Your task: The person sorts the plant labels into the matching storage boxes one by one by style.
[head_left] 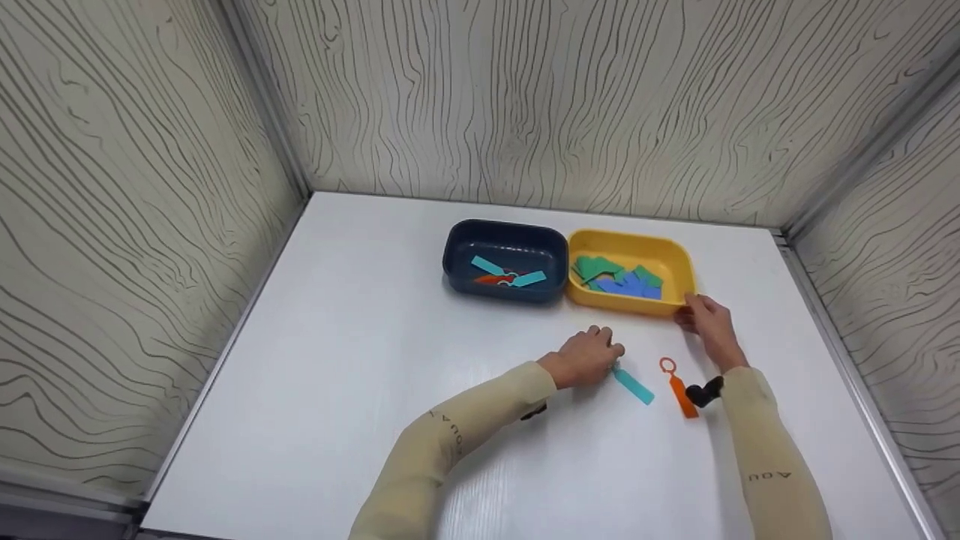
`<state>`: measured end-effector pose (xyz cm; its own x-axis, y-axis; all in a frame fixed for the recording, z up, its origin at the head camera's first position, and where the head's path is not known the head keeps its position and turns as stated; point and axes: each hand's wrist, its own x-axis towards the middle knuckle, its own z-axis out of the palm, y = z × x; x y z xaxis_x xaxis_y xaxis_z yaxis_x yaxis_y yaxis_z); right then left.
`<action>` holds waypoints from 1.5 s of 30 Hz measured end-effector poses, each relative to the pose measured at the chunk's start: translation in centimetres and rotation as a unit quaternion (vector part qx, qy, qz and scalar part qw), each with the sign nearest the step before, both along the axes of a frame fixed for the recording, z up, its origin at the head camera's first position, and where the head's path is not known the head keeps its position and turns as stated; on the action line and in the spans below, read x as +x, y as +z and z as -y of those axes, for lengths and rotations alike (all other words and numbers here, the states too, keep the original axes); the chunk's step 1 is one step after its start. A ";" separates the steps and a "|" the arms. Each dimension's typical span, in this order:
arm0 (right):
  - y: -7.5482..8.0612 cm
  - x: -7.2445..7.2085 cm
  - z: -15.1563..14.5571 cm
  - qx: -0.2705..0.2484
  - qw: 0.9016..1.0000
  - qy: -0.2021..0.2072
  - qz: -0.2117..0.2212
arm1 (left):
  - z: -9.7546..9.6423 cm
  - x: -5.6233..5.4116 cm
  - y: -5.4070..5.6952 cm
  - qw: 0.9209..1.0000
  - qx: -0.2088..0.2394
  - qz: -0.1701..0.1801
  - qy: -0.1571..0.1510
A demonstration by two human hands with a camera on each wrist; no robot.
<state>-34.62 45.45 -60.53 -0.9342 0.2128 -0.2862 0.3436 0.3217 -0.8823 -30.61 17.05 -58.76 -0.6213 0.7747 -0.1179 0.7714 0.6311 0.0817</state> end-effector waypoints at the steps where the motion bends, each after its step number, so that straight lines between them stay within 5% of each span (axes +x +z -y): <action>1: 0.0 0.0 0.0 -0.004 1.000 -0.003 -0.003 | -0.1 0.1 -0.1 1.000 0.000 -0.006 -0.004; 8: 0.1 0.1 0.1 0.017 1.000 -0.011 0.008 | -0.4 0.3 -0.5 0.999 -0.012 -0.036 -0.032; 25: 0.3 0.2 0.2 0.031 0.999 0.014 0.016 | -0.4 0.2 -0.4 0.999 -0.026 -0.032 -0.006; 37: 0.2 0.0 0.1 -0.004 1.000 -0.013 -0.005 | 0.0 -0.3 0.0 0.999 0.015 0.048 0.007; 45: 0.3 0.1 0.3 0.007 1.000 -0.005 0.011 | 1.5 -1.7 1.8 0.996 0.063 0.068 0.013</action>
